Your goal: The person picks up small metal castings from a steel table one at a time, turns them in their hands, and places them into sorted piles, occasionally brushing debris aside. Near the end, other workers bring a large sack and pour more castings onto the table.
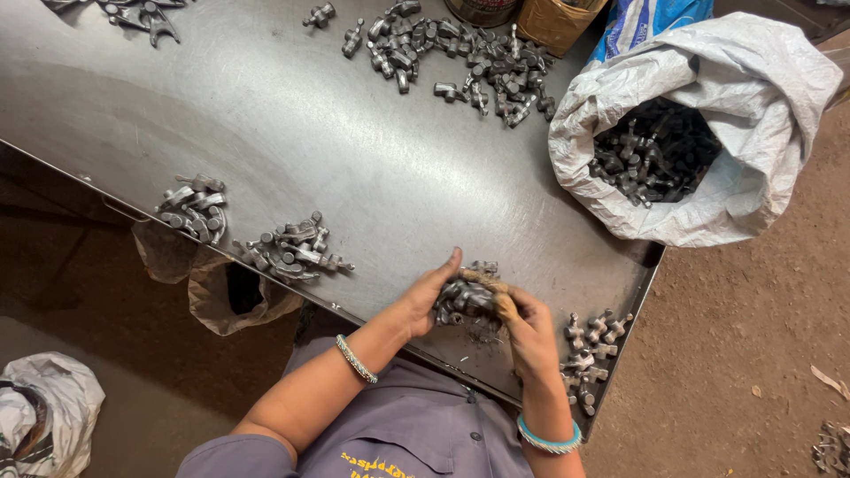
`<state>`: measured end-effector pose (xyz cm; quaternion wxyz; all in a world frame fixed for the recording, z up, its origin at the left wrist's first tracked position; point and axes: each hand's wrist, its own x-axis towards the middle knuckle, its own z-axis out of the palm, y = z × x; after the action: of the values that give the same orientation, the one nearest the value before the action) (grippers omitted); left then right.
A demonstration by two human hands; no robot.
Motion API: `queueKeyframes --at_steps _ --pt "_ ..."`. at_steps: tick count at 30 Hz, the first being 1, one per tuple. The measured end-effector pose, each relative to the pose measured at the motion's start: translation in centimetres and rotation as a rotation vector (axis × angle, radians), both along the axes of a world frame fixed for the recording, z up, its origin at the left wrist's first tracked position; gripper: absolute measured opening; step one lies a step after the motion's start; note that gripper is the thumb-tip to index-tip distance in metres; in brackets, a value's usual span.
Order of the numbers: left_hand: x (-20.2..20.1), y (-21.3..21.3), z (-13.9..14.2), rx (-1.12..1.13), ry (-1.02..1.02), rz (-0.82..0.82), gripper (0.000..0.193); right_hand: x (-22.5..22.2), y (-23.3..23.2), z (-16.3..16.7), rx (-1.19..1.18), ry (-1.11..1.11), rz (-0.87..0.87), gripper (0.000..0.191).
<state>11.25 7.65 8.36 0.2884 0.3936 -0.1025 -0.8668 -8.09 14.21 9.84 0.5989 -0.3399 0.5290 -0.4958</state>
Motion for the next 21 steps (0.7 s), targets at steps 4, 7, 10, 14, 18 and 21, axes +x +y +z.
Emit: queueKeyframes --at_steps 4,7,10,14,18,21 --pt "0.7 -0.3 0.1 0.031 0.178 0.089 0.041 1.3 -3.2 1.8 -0.254 0.782 0.000 0.032" --pt "2.0 -1.1 0.0 0.025 0.065 0.118 0.034 3.0 -4.6 2.8 -0.528 1.149 0.107 0.060" --pt "3.3 -1.9 -0.1 -0.003 0.102 0.196 0.033 3.9 -4.5 2.9 -0.362 1.223 0.152 0.051" --pt "3.9 -2.7 -0.3 0.051 0.093 0.239 0.029 2.6 -4.2 1.5 -0.111 0.790 0.021 0.042" --pt "3.5 -2.8 -0.4 0.049 0.108 0.222 0.029 -0.4 -2.8 -0.3 0.015 -0.069 -0.146 0.034" --pt "2.9 -2.7 -0.2 0.063 0.123 0.203 0.029 -2.1 -1.8 -1.5 0.115 -0.313 -0.210 0.034"
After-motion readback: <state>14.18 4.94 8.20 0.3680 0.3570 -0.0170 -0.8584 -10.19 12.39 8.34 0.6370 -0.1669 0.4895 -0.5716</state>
